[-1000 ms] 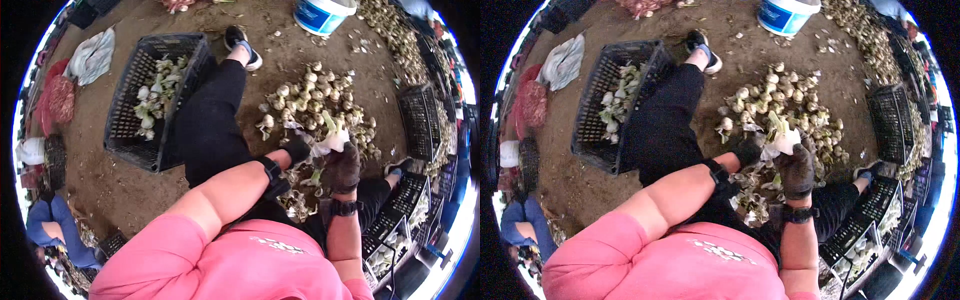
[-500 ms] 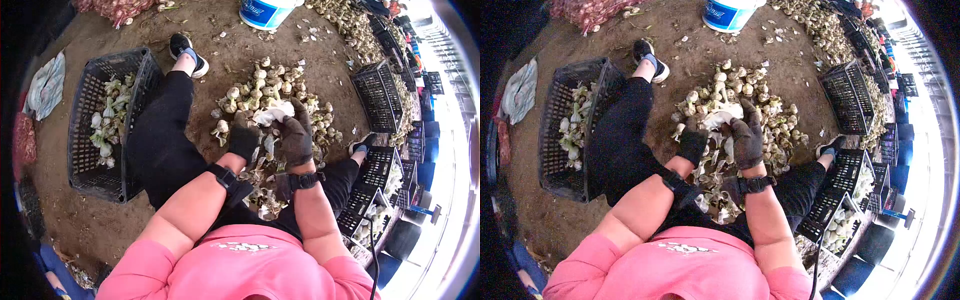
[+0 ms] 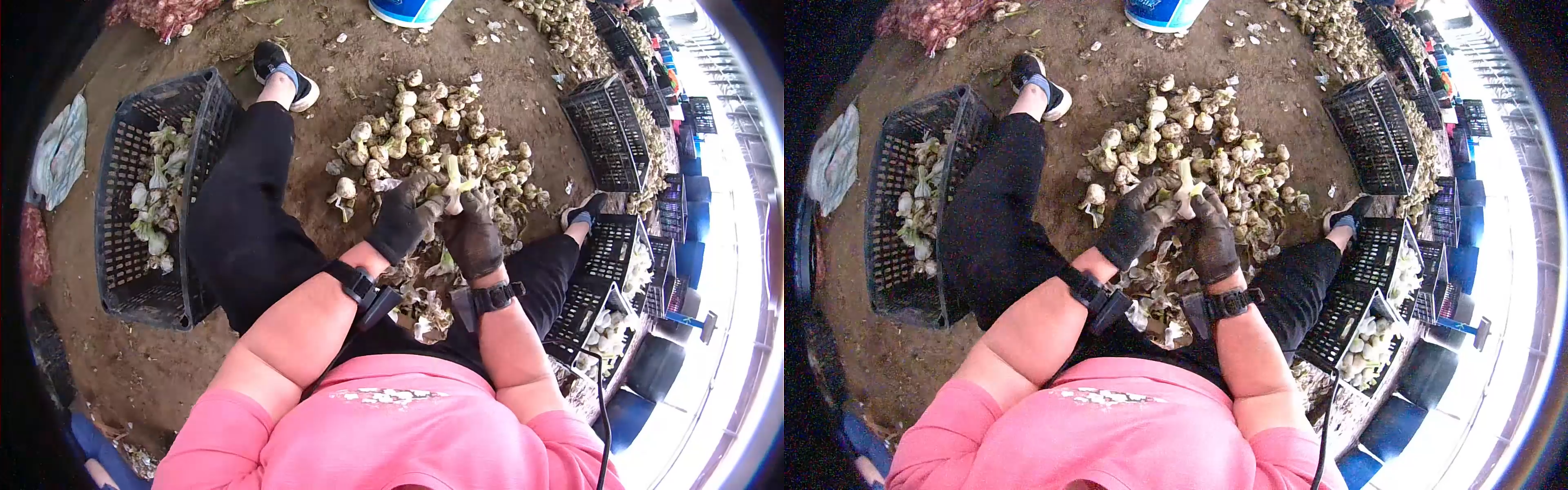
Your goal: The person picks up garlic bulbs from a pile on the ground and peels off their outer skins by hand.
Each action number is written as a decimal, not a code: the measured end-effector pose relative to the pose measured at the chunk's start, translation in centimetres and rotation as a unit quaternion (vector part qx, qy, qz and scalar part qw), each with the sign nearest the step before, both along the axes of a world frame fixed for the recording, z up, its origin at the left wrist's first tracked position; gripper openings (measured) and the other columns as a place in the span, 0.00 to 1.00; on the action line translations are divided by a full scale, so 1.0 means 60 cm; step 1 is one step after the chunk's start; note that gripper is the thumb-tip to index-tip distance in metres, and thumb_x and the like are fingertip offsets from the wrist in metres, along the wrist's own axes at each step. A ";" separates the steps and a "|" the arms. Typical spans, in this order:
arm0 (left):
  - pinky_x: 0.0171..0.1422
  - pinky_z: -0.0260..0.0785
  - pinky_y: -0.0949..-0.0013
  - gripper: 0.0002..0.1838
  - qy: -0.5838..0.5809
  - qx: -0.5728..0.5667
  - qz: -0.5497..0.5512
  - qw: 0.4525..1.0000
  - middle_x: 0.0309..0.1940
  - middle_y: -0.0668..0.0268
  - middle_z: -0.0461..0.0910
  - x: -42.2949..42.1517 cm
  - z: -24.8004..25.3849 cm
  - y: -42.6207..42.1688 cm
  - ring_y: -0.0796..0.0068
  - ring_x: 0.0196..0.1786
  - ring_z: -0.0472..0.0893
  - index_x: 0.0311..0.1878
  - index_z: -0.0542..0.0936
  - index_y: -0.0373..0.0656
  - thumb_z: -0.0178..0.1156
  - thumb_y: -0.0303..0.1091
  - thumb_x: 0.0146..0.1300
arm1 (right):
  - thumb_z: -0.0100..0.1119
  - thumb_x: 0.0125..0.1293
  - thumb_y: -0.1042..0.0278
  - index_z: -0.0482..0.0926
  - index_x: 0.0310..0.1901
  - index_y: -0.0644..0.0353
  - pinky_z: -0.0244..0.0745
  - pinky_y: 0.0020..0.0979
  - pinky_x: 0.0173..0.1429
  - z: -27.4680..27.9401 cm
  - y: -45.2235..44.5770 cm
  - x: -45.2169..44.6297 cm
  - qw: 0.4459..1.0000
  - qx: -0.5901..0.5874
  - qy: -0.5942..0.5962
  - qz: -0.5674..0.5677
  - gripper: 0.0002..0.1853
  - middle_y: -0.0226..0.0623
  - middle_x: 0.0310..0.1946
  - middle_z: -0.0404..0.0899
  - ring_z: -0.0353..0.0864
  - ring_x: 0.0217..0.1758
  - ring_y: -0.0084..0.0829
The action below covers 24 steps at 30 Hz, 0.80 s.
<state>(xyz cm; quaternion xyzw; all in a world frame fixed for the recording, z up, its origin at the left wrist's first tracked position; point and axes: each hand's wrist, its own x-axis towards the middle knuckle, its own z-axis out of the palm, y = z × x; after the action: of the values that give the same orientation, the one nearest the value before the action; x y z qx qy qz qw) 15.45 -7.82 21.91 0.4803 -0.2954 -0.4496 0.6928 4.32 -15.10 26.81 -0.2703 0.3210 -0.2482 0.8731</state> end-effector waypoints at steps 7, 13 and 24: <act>0.48 0.71 0.71 0.09 -0.052 0.110 0.041 0.992 0.38 0.62 0.80 0.004 0.044 0.004 0.77 0.41 0.77 0.45 0.77 0.37 0.54 0.27 0.62 | 0.52 0.67 0.67 0.70 0.54 0.62 0.72 0.29 0.54 -0.014 0.011 -0.025 1.000 0.003 -0.019 0.003 0.16 0.35 0.46 0.76 0.75 0.48 0.29; 0.47 0.72 0.62 0.08 -0.170 0.136 0.048 0.975 0.37 0.54 0.80 0.022 -0.019 -0.001 0.61 0.41 0.79 0.38 0.80 0.37 0.56 0.28 0.57 | 0.61 0.61 0.60 0.68 0.56 0.64 0.69 0.23 0.38 -0.017 0.016 -0.061 0.996 0.009 -0.043 0.076 0.25 0.34 0.42 0.77 0.75 0.36 0.25; 0.60 0.67 0.62 0.28 0.066 0.279 -0.093 0.953 0.52 0.52 0.74 0.031 0.010 -0.005 0.64 0.54 0.75 0.64 0.63 0.40 0.56 0.36 0.62 | 0.54 0.53 0.85 0.66 0.59 0.62 0.72 0.31 0.57 0.015 -0.014 -0.072 0.951 -0.283 0.104 0.069 0.29 0.37 0.52 0.73 0.74 0.56 0.30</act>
<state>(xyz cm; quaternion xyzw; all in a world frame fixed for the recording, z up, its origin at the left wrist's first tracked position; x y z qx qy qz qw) 17.32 -8.10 22.52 0.5939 -0.1549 -0.6076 0.5041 0.00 -15.92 27.71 -0.5524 0.3074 -0.2388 0.7371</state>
